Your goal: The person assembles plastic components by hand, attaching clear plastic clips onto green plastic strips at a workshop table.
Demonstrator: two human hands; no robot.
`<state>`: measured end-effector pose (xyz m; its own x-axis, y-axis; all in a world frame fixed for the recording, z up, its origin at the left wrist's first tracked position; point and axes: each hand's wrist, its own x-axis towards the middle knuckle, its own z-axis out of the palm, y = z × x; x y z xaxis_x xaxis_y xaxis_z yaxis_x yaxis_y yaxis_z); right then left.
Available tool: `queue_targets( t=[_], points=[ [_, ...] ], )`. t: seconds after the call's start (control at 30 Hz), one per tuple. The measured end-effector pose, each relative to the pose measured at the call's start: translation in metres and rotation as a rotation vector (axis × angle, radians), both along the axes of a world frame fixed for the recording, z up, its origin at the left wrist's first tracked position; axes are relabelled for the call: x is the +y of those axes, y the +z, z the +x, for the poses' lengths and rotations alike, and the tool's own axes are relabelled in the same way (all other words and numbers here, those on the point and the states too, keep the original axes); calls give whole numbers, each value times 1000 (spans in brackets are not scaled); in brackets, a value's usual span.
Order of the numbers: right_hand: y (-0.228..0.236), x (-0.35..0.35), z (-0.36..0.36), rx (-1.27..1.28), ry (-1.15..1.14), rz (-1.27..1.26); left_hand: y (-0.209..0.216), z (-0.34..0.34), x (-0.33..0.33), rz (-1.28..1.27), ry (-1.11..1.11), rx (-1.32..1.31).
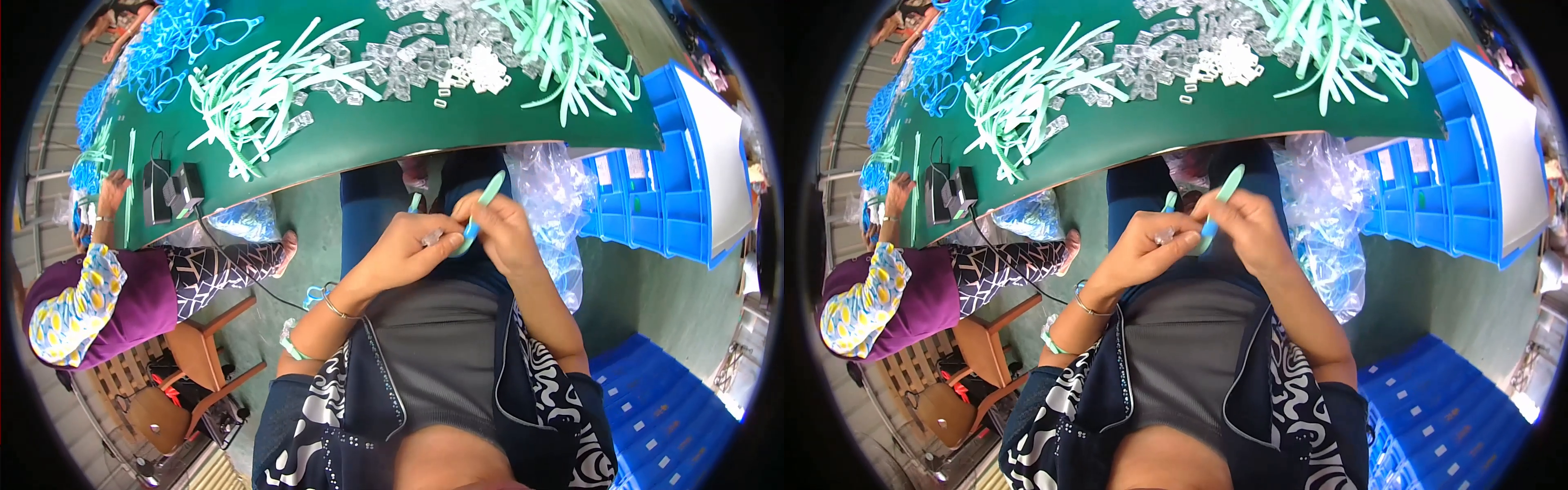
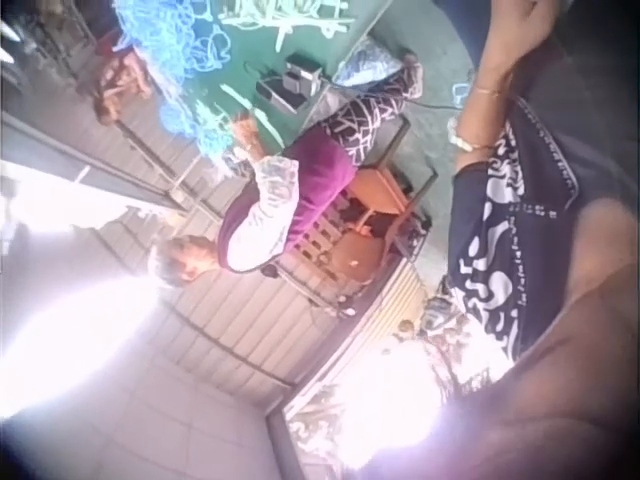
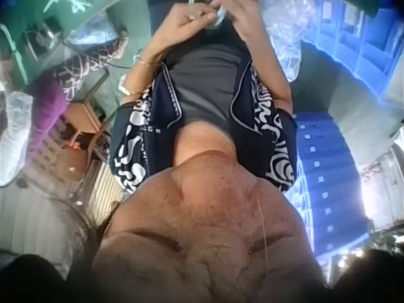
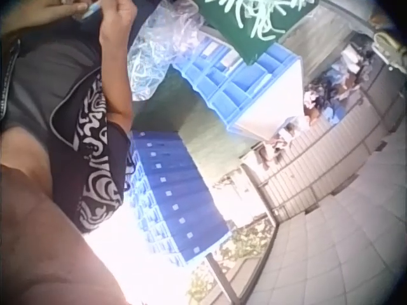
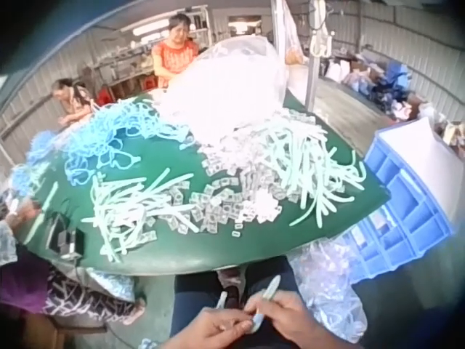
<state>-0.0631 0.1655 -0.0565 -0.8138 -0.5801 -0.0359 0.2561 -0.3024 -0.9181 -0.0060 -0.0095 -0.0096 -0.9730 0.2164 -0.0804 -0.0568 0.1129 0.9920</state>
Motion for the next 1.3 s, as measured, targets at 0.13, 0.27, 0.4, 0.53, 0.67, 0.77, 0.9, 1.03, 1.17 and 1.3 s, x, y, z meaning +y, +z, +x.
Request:
queue_targets(
  t=[0.13,0.27,0.4,0.53,0.67,0.77,0.9,1.03,1.17,1.3],
  points=[
    [8,26,-58,-347,-488,-417,13,2,5,108,-221,18],
    [33,49,-57,-243,-185,-221,3,-4,6,215,-54,-123],
    [42,10,-18,284,14,356,13,-22,6,-5,-148,-199],
    [23,9,-48,641,-379,656,13,-28,14,-32,-171,-171],
    [18,12,-56,696,-392,649,15,-36,17,-47,-173,-261],
    [20,17,-56,644,-330,565,4,-44,13,-211,67,216],
    [22,24,-66,557,-333,433,18,-80,-3,-526,333,390],
    [16,15,-60,312,-243,410,6,-108,-2,-867,478,434],
    [25,9,-60,303,-249,435,-4,-116,-6,-1001,513,456],
    [40,4,-58,428,-301,459,4,-106,-12,-392,409,347]
  ],
)
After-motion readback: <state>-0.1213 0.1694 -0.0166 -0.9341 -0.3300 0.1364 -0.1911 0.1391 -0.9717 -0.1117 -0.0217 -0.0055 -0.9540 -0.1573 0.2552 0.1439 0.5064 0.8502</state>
